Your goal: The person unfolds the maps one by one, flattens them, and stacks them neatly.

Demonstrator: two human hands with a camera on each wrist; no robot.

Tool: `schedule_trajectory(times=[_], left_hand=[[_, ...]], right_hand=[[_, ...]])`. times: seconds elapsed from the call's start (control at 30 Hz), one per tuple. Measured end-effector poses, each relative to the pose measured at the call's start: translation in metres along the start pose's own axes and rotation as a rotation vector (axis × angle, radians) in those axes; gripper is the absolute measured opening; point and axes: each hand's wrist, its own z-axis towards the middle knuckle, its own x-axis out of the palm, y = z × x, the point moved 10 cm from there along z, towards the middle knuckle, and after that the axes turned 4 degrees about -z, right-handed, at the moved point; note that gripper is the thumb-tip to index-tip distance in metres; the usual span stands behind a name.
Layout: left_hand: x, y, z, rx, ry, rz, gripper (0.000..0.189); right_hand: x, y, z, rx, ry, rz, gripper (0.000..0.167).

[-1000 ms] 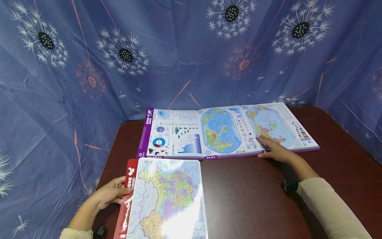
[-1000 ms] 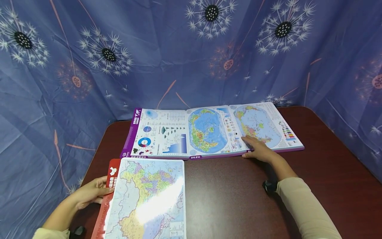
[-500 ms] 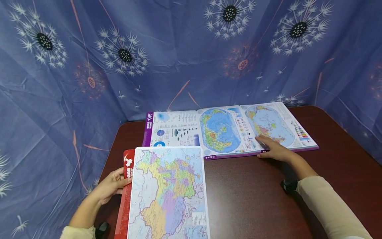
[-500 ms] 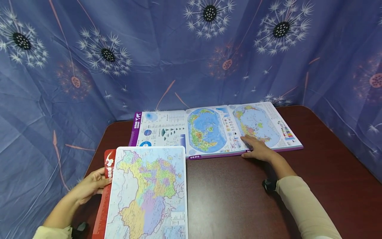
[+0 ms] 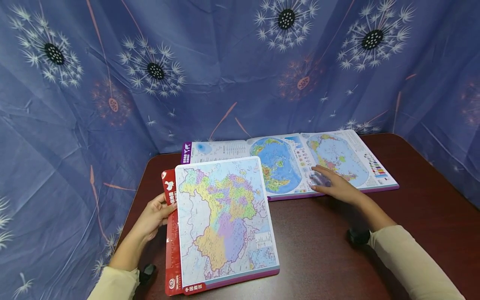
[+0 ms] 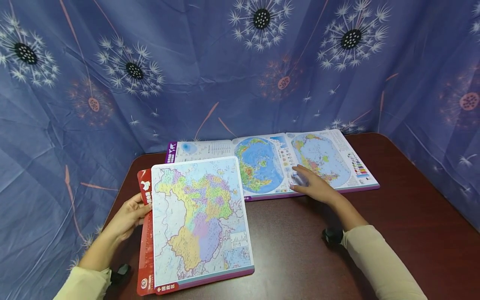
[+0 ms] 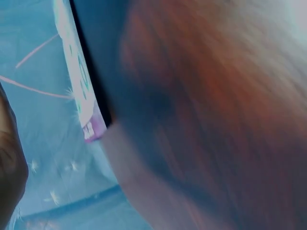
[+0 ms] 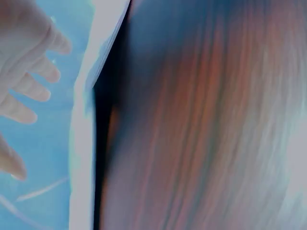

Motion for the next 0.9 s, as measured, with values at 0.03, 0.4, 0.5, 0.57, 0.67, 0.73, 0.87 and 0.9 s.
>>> schedule_trajectory(times=[0.03,0.4,0.5,0.57,0.67,0.73,0.87,0.9], left_hand=[[0.001,0.0,0.003,0.001,-0.018,-0.012,0.021],[0.02,-0.005,0.033,0.017,-0.114,-0.058,0.016],[0.028,-0.005,0.04,0.014,-0.114,-0.071,0.015],[0.032,-0.005,0.045,0.011,-0.118,-0.073,0.015],[0.038,-0.005,0.05,0.008,-0.119,-0.075,0.013],[0.042,-0.005,0.053,0.006,-0.118,-0.083,0.009],[0.048,-0.004,0.056,0.002,-0.123,-0.101,0.005],[0.049,-0.004,0.056,0.002,-0.125,-0.105,0.006]], right_hand=[[0.001,0.006,0.001,-0.001,-0.009,0.034,0.065],[0.022,0.069,0.006,-0.031,-0.042,0.572,0.044],[0.024,0.079,0.007,-0.004,-0.058,0.66,0.045],[0.025,0.083,0.008,0.022,-0.084,0.675,0.045],[0.025,0.085,0.01,0.057,-0.13,0.649,0.045],[0.026,0.084,0.01,0.081,-0.157,0.628,0.042],[0.025,0.085,0.01,0.088,-0.199,0.617,0.031],[0.025,0.085,0.01,0.086,-0.21,0.623,0.028]])
